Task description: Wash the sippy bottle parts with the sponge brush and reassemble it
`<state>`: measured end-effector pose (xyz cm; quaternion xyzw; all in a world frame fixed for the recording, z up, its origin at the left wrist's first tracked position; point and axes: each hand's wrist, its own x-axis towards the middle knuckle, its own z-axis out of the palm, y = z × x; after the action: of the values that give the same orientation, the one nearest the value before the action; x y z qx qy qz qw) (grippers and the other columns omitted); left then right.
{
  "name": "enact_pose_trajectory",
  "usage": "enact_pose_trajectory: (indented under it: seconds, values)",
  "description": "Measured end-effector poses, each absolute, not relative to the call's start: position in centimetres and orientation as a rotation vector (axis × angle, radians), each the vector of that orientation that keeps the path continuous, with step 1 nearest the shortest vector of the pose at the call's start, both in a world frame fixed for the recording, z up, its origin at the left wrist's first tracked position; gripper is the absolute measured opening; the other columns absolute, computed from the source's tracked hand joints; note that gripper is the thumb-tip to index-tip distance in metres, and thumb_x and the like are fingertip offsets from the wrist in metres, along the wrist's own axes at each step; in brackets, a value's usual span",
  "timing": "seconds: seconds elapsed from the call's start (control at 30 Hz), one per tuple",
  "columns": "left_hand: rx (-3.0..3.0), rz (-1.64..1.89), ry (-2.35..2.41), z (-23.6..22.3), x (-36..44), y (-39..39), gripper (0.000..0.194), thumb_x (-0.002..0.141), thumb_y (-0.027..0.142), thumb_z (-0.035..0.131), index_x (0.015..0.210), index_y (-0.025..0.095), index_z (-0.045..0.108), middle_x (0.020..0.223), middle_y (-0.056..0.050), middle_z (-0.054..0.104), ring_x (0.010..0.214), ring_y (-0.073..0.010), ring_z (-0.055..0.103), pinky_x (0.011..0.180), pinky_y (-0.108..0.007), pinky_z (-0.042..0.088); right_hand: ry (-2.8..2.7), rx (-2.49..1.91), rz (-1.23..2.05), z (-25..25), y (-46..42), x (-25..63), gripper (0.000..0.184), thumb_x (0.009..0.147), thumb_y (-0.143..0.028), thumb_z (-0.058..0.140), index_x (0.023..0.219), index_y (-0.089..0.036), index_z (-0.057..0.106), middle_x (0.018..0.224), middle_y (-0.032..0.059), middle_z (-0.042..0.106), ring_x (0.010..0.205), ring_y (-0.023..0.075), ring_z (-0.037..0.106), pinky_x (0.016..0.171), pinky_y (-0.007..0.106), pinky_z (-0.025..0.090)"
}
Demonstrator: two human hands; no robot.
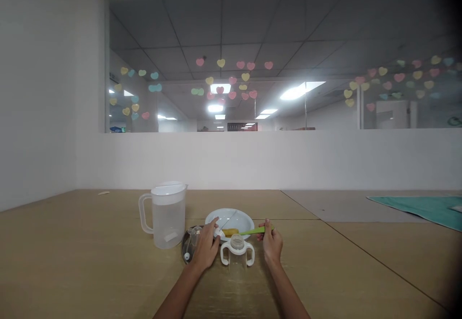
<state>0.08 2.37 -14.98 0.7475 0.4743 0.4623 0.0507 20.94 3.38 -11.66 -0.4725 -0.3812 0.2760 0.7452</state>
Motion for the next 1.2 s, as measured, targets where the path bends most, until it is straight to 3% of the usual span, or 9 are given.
enact_pose_trajectory:
  seconds: [0.23, 0.6, 0.83, 1.07, 1.2]
  values:
    - [2.269, 1.445, 1.344, -15.0, 0.3, 2.7, 0.047, 0.083, 0.012, 0.031, 0.128, 0.018, 0.042, 0.126, -0.008, 0.053, 0.114, -0.0151, 0.05, 0.102, -0.034, 0.035, -0.831, -0.996, 0.612, -11.8, 3.4, 21.0, 0.063, 0.06, -0.078, 0.047, 0.06, -0.016, 0.057, 0.042, -0.0001, 0.053, 0.038, 0.0132, 0.049, 0.043, 0.026, 0.04]
    - [2.394, 1.439, 1.473, -14.0, 0.3, 1.8, 0.038, 0.083, 0.012, 0.033, 0.116, 0.018, 0.051, 0.112, -0.007, 0.058, 0.106, -0.0172, 0.049, 0.097, -0.036, 0.037, -0.733, -1.015, 0.622, -12.2, 4.1, 21.5, 0.063, 0.06, -0.078, 0.047, 0.065, -0.016, 0.057, 0.045, 0.0005, 0.056, 0.041, 0.0154, 0.053, 0.044, 0.028, 0.043]
    - [2.431, 1.414, 1.536, -13.3, 0.3, 1.1, 0.031, 0.087, 0.016, 0.033, 0.111, 0.02, 0.053, 0.104, -0.006, 0.059, 0.099, -0.0199, 0.05, 0.091, -0.038, 0.039, -0.895, -1.103, 0.392, -11.8, 2.7, 20.9, 0.064, 0.069, -0.077, 0.039, 0.067, -0.016, 0.059, 0.044, 0.0013, 0.055, 0.043, 0.0152, 0.052, 0.049, 0.027, 0.042]
    - [2.492, 1.39, 1.66, -13.2, 0.3, 0.8, 0.027, 0.088, 0.014, 0.032, 0.095, 0.019, 0.057, 0.098, -0.005, 0.06, 0.095, -0.0195, 0.05, 0.086, -0.035, 0.039, -1.487, -0.805, 0.138, -11.8, 1.1, 19.4, 0.038, 0.07, -0.06, 0.056, 0.068, -0.024, 0.067, 0.075, 0.0072, 0.07, 0.072, 0.0203, 0.064, 0.074, 0.034, 0.049]
    - [2.544, 1.334, 1.715, -13.3, 0.2, 0.7, 0.026, 0.086, 0.012, 0.034, 0.091, 0.02, 0.058, 0.095, -0.004, 0.059, 0.093, -0.0194, 0.05, 0.085, -0.035, 0.038, -1.476, -0.79, 0.094, -11.7, 1.0, 19.5, 0.036, 0.073, -0.057, 0.054, 0.068, -0.025, 0.067, 0.074, 0.0069, 0.069, 0.071, 0.0187, 0.063, 0.073, 0.033, 0.048]
